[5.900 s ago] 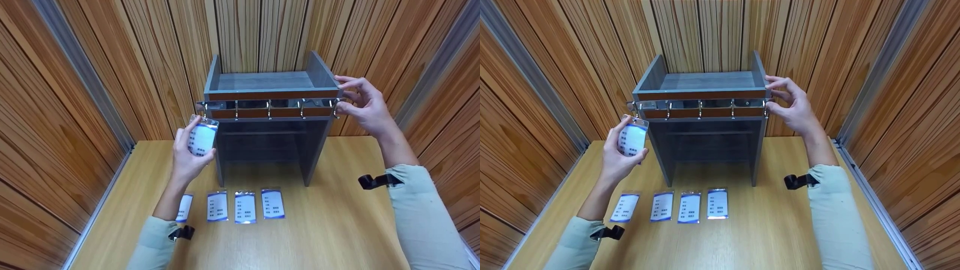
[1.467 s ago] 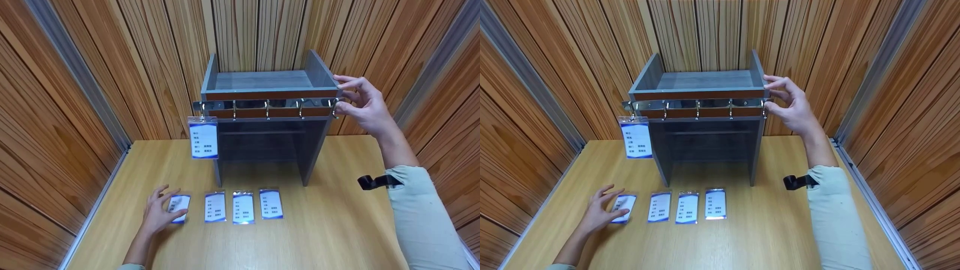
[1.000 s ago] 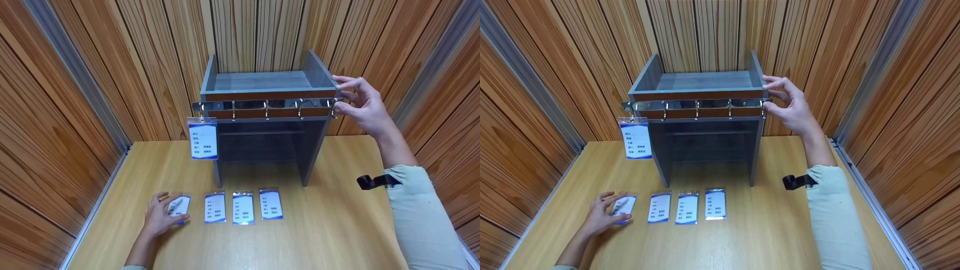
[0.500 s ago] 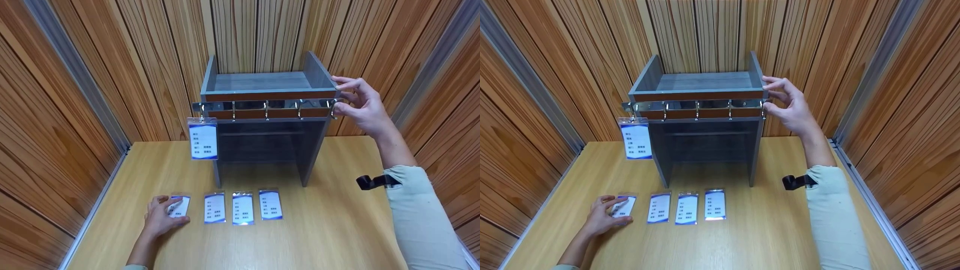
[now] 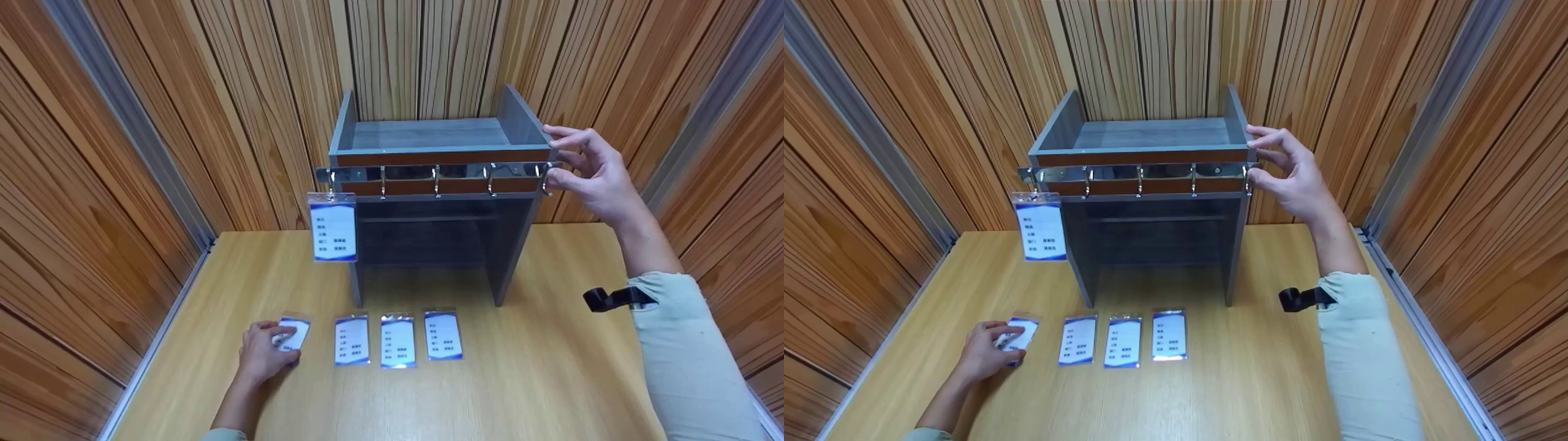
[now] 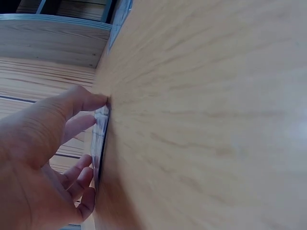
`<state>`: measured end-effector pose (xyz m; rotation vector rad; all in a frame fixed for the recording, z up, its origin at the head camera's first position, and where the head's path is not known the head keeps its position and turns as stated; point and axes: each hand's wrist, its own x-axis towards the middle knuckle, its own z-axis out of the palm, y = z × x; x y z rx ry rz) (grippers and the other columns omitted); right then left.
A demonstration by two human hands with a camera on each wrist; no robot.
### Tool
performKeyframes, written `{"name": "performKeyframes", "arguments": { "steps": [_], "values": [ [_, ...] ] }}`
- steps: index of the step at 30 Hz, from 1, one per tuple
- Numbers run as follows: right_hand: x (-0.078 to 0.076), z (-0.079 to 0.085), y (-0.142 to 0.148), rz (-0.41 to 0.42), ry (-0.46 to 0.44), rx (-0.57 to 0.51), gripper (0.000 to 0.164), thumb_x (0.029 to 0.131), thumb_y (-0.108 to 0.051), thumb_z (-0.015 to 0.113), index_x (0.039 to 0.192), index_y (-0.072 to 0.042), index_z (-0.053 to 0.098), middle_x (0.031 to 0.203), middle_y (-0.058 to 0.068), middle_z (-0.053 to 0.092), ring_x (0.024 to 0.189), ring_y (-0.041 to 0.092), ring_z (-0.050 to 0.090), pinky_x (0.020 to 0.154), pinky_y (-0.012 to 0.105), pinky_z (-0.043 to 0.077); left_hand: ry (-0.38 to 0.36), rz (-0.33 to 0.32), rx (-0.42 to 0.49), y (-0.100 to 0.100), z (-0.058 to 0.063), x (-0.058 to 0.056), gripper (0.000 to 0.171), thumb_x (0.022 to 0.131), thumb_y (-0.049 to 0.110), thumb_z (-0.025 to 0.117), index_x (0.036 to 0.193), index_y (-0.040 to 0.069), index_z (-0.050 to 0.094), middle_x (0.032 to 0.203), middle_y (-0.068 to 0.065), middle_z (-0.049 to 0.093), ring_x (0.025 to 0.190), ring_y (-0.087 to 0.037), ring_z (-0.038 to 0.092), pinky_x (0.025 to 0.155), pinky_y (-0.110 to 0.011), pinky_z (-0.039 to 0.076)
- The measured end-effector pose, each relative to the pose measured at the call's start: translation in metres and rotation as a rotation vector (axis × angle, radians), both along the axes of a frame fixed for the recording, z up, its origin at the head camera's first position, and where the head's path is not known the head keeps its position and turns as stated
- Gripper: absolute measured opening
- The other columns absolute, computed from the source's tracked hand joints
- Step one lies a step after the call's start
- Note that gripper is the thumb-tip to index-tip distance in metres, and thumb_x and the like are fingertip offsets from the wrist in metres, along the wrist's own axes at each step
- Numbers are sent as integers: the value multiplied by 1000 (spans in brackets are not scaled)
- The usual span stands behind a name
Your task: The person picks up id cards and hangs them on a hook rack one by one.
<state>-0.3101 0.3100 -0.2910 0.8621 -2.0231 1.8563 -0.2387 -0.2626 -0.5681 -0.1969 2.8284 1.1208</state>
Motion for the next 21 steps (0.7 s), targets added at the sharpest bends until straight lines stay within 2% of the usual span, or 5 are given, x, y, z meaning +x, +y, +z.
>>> {"name": "performKeyframes", "arguments": {
  "steps": [9, 15, 21],
  "values": [
    [0, 0, 1, 6, -5, -6, 39, 92, 16, 57, 129, 5, 51, 158, 21, 38, 130, 17, 61, 85, 28, 60, 21, -20, -24, 0, 0, -4, 46, 78, 19, 84, 122, 15, 74, 146, -22, 43, 132, -42, 33, 103, -57, 33],
    [-7, -5, 5, 43, 7, -29, 41, 91, 19, 55, 129, 6, 50, 158, 22, 36, 131, 19, 60, 85, 28, 61, 74, -40, -39, -1, -2, -4, 46, 73, 16, 86, 118, 12, 75, 144, -25, 48, 131, -44, 36, 100, -54, 35],
    [-12, -10, 10, 52, 9, -33, 42, 91, 19, 55, 130, 6, 50, 159, 21, 36, 132, 19, 60, 85, 28, 61, 98, -58, -61, -1, -1, -3, 52, 73, 15, 86, 123, 11, 72, 146, -27, 48, 131, -47, 39, 100, -57, 38]
  ]
}}
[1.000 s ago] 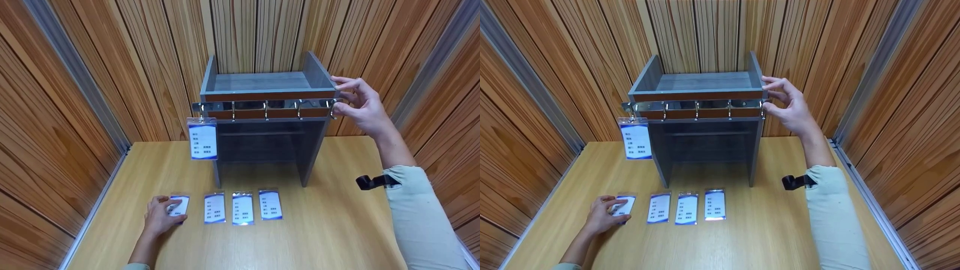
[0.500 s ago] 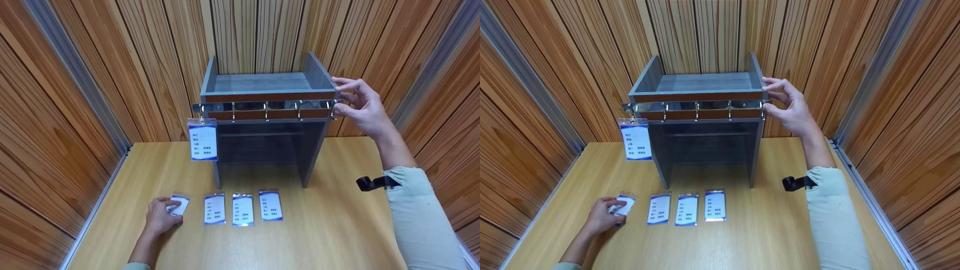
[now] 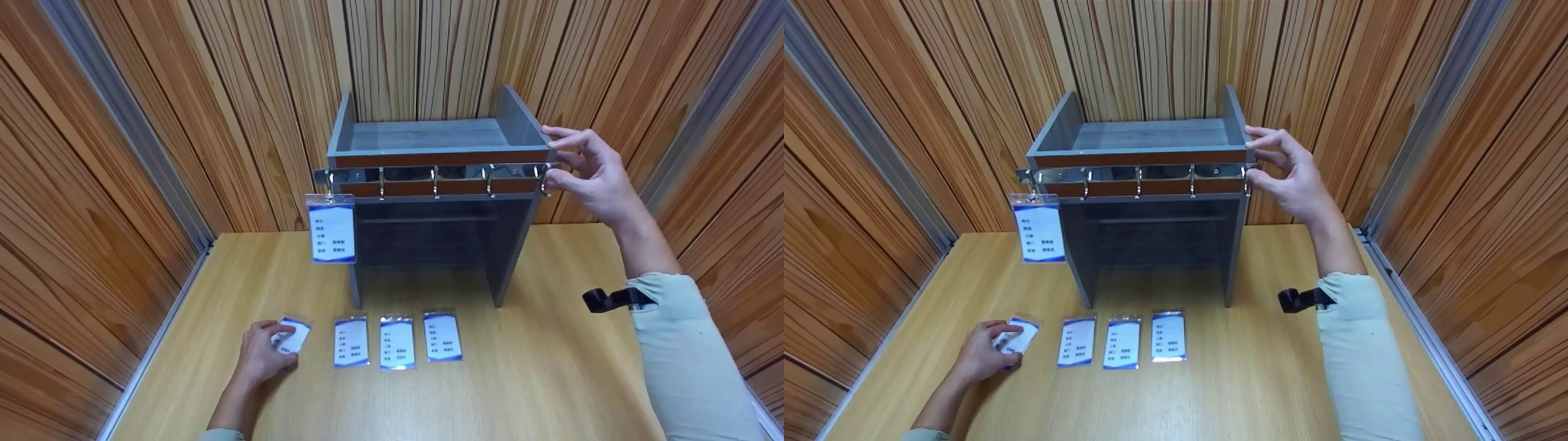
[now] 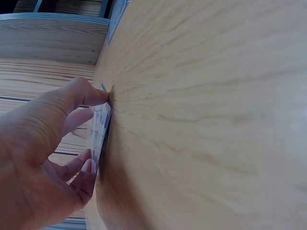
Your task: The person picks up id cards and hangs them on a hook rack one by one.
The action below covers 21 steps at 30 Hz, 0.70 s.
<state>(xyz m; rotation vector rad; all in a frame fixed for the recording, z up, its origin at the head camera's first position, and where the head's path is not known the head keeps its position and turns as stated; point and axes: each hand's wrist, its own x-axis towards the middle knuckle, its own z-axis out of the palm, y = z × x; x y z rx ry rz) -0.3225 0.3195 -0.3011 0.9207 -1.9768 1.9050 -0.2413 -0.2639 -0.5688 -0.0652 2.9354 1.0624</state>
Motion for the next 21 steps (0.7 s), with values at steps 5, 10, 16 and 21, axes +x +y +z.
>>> {"name": "performKeyframes", "arguments": {
  "steps": [5, 10, 16, 21],
  "values": [
    [0, 0, -1, -25, 6, 15, 41, 91, 17, 57, 130, 6, 50, 159, 19, 37, 131, 19, 61, 85, 28, 61, 12, -8, -11, 2, 0, 2, 54, 75, 16, 86, 127, 11, 71, 147, -26, 48, 132, -46, 42, 103, -60, 39],
    [2, 2, -3, -40, -2, 30, 40, 92, 16, 57, 130, 5, 50, 158, 19, 38, 131, 19, 60, 86, 27, 60, 40, -16, -39, 4, 0, 3, 61, 72, 14, 86, 131, 11, 68, 146, -23, 45, 132, -43, 41, 102, -60, 40],
    [10, 8, -8, -48, -6, 36, 39, 92, 15, 58, 129, 5, 50, 158, 19, 39, 131, 19, 60, 85, 27, 60, 63, -50, -28, 7, -1, 3, 70, 72, 12, 86, 137, 15, 63, 149, -19, 36, 129, -44, 45, 101, -60, 45],
    [11, 9, -7, -28, -1, 25, 40, 91, 17, 57, 129, 6, 50, 158, 20, 38, 132, 19, 60, 85, 28, 61, 56, -63, 6, 7, 0, 4, 70, 73, 10, 85, 139, 17, 62, 150, -17, 30, 125, -44, 48, 100, -58, 47]
  ]
}}
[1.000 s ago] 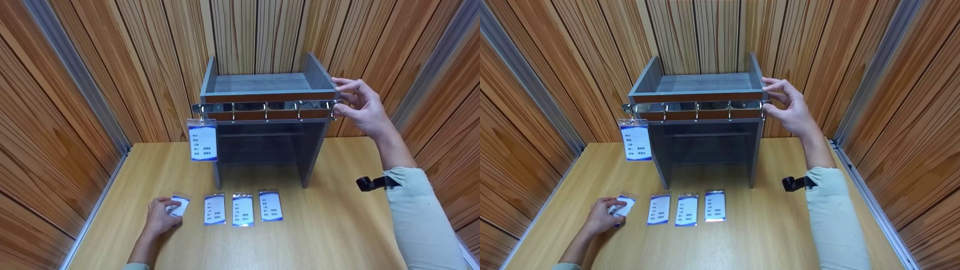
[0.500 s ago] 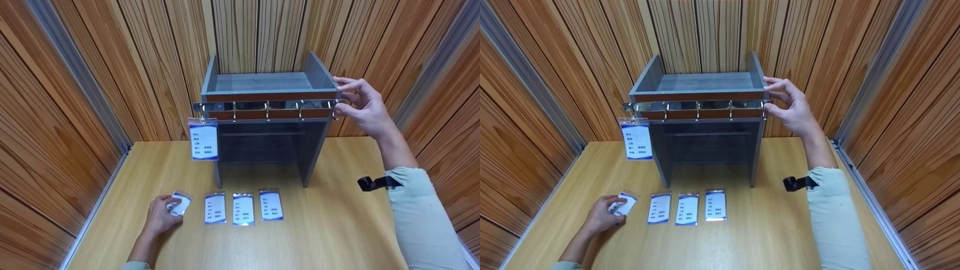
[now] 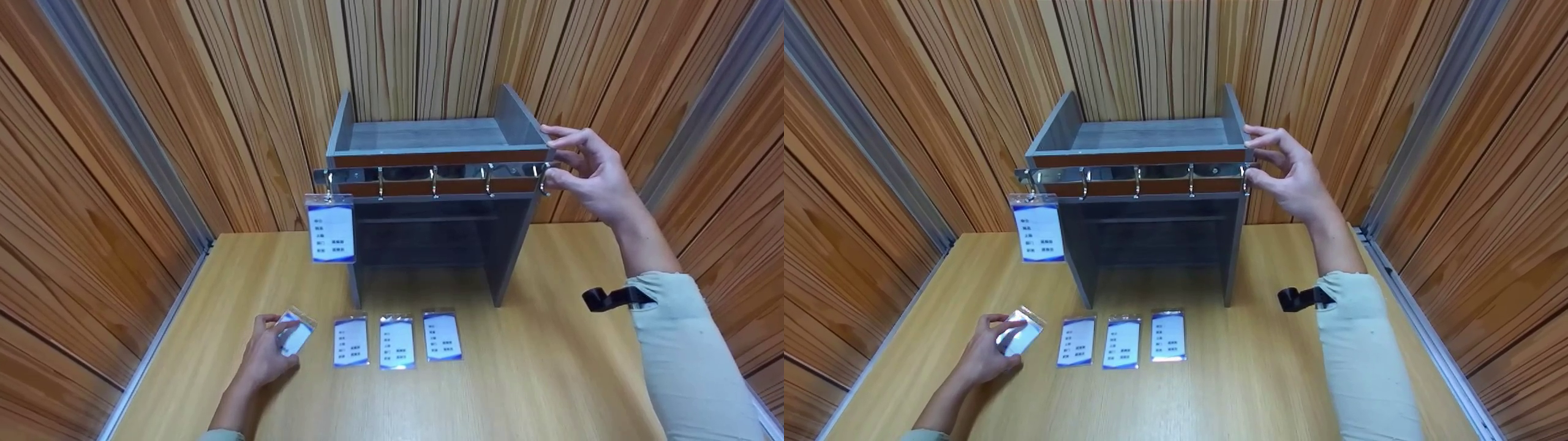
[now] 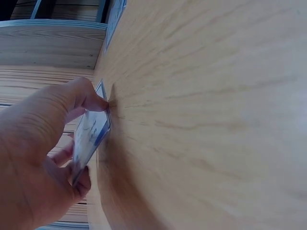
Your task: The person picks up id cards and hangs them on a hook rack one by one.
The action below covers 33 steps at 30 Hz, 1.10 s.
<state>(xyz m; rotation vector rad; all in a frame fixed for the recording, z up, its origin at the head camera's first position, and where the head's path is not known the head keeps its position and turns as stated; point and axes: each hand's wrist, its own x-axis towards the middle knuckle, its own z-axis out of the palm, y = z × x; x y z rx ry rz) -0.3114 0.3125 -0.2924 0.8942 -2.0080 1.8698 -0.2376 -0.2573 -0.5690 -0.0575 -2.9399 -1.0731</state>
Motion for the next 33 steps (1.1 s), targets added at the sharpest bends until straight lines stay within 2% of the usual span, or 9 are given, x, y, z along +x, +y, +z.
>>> {"name": "performKeyframes", "arguments": {
  "steps": [5, 12, 20, 24, 33],
  "values": [
    [-1, -1, 1, 27, 6, -19, 41, 90, 20, 55, 128, 7, 51, 158, 23, 37, 131, 19, 61, 84, 28, 61, 28, -11, -6, 0, -1, 0, 70, 72, 8, 85, 138, 15, 62, 149, -19, 30, 122, -44, 50, 97, -56, 49],
    [0, -1, 0, 12, 1, -2, 40, 91, 18, 56, 129, 6, 51, 157, 22, 37, 132, 18, 60, 85, 28, 61, -16, -4, 32, -2, 0, 1, 70, 75, 10, 84, 140, 18, 60, 152, -18, 27, 126, -43, 46, 102, -58, 46],
    [0, 1, 0, 8, 0, 4, 41, 91, 18, 56, 130, 6, 50, 158, 21, 36, 132, 17, 60, 86, 28, 60, -10, -9, 86, -3, 6, -1, 66, 78, 9, 82, 139, 22, 61, 152, -16, 28, 130, -44, 41, 108, -64, 40],
    [0, 0, 0, -5, -4, 13, 41, 92, 17, 56, 130, 5, 50, 158, 21, 37, 131, 18, 60, 86, 28, 60, -2, -12, 113, -3, 6, -1, 65, 79, 8, 82, 138, 24, 62, 146, -14, 31, 131, -42, 40, 111, -66, 37],
    [-2, 0, 1, 13, -2, -6, 40, 91, 19, 56, 129, 7, 50, 158, 24, 36, 131, 18, 60, 85, 29, 61, 53, -15, 130, 1, 4, 0, 66, 75, 3, 84, 133, 29, 65, 137, -14, 41, 127, -41, 46, 106, -64, 40]
  ]
}}
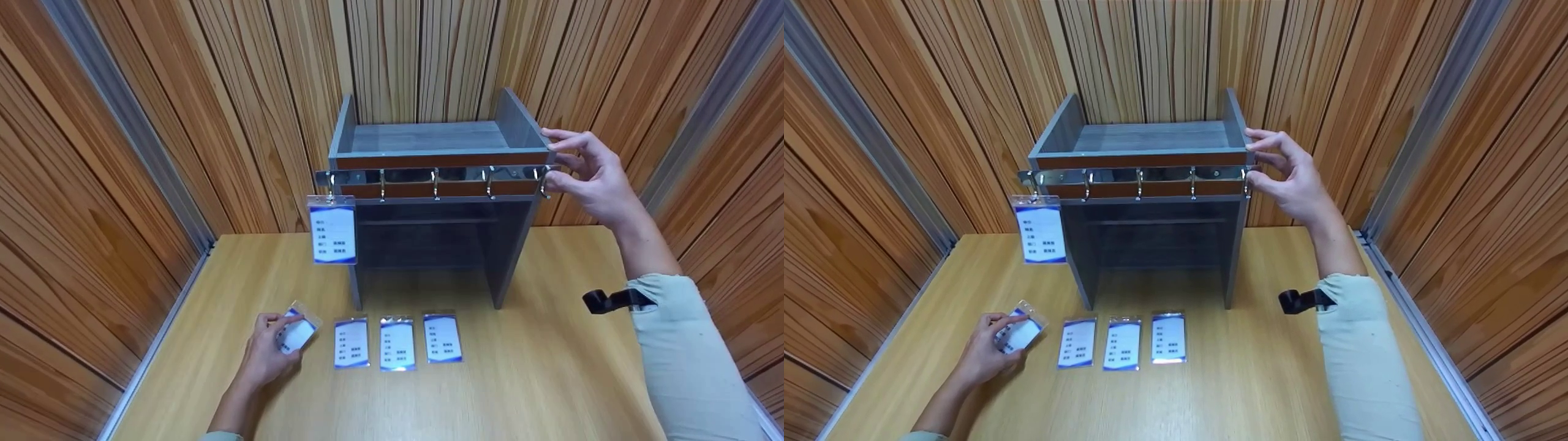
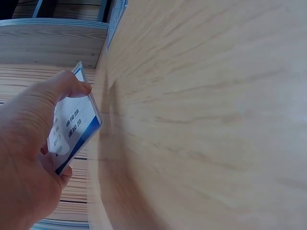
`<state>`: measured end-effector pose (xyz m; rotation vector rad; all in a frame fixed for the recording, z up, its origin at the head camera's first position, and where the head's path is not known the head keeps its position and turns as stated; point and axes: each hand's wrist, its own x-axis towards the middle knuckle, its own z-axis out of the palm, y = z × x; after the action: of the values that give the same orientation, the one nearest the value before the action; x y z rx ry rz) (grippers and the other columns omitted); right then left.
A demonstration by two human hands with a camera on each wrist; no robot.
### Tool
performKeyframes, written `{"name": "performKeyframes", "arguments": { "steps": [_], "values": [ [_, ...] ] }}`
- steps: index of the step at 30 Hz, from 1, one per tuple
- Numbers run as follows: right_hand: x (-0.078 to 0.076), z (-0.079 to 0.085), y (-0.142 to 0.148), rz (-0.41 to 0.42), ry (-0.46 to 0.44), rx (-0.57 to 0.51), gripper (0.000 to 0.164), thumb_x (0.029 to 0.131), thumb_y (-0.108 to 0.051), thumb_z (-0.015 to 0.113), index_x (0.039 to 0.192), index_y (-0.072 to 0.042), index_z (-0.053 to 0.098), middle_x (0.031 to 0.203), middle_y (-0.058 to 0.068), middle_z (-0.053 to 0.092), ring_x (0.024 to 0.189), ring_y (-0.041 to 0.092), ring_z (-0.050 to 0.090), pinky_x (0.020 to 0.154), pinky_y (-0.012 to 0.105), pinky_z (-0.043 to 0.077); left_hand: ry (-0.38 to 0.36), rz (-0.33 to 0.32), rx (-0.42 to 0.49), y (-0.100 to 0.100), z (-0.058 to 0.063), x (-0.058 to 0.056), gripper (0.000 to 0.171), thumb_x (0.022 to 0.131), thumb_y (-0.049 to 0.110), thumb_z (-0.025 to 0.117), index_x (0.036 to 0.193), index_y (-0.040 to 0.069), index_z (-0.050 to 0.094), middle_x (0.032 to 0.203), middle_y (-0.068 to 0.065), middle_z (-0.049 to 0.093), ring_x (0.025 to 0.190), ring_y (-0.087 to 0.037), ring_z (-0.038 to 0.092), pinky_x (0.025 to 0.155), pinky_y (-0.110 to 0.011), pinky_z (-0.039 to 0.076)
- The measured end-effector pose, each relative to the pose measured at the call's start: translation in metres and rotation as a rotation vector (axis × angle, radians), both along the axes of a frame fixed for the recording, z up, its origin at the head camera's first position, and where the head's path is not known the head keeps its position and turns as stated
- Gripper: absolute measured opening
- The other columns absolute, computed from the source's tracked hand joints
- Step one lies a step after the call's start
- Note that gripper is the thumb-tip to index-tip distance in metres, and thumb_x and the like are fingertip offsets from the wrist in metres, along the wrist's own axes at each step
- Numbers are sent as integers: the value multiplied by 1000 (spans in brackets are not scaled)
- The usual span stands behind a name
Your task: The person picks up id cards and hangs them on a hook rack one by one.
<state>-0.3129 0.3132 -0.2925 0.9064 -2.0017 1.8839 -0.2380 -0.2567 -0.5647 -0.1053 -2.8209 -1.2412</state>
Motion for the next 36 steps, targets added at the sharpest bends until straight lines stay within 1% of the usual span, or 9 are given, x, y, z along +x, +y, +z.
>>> {"name": "performKeyframes", "arguments": {
  "steps": [7, 12, 16, 18, 23, 26, 29, 32, 36],
  "values": [
    [1, 1, -1, 3, 5, 3, 40, 90, 19, 56, 129, 8, 50, 157, 25, 35, 131, 16, 60, 86, 29, 61, 10, -8, 9, 4, 1, 0, 66, 75, 3, 84, 132, 31, 65, 135, -13, 43, 127, -39, 47, 105, -61, 41],
    [2, 3, -2, -1, 6, 7, 40, 91, 18, 56, 129, 8, 50, 157, 25, 35, 131, 15, 60, 86, 28, 61, 14, -14, 35, 8, 5, 2, 66, 77, 4, 83, 133, 33, 64, 134, -11, 42, 126, -38, 46, 104, -58, 41],
    [5, 4, -3, -3, 12, 6, 39, 91, 17, 56, 129, 8, 49, 157, 26, 34, 131, 16, 60, 86, 28, 61, 52, -32, 57, 11, 7, 3, 65, 78, 3, 83, 133, 32, 64, 132, -9, 42, 126, -36, 45, 105, -57, 41],
    [6, 5, -3, -3, 11, 7, 39, 91, 17, 56, 129, 8, 49, 157, 26, 34, 131, 16, 60, 86, 28, 61, 67, -32, 53, 13, 8, 4, 65, 77, 3, 83, 133, 32, 64, 132, -9, 43, 126, -36, 46, 105, -57, 41],
    [7, 4, -4, -5, 9, 10, 39, 92, 16, 57, 129, 8, 49, 157, 26, 34, 131, 15, 60, 86, 28, 60, 75, -20, 56, 17, 10, 6, 68, 76, 4, 85, 133, 34, 63, 129, -8, 44, 123, -34, 47, 102, -55, 42],
    [6, 3, -4, -1, 11, 4, 39, 91, 17, 57, 129, 8, 49, 157, 26, 35, 130, 15, 61, 85, 28, 61, 90, -15, 62, 21, 11, 7, 71, 74, 4, 86, 134, 34, 62, 127, -7, 44, 121, -33, 48, 98, -51, 43],
    [5, 2, -3, 13, 4, -11, 39, 90, 19, 56, 128, 9, 50, 157, 26, 35, 130, 16, 61, 84, 28, 61, 114, -15, 72, 24, 13, 7, 74, 71, 4, 88, 135, 32, 62, 126, -8, 45, 118, -32, 50, 95, -45, 43],
    [3, 1, -2, 23, -1, -20, 40, 89, 21, 55, 127, 9, 50, 157, 25, 36, 130, 17, 62, 84, 29, 61, 124, -18, 78, 28, 15, 8, 76, 70, 5, 88, 136, 33, 61, 125, -7, 45, 116, -30, 50, 93, -39, 42],
    [2, 1, -2, 18, 3, -12, 40, 90, 21, 55, 128, 8, 50, 158, 25, 35, 131, 16, 61, 86, 29, 61, 130, -24, 98, 32, 15, 8, 76, 71, 5, 88, 136, 34, 60, 125, -6, 44, 116, -29, 50, 94, -39, 42]
  ]
}}
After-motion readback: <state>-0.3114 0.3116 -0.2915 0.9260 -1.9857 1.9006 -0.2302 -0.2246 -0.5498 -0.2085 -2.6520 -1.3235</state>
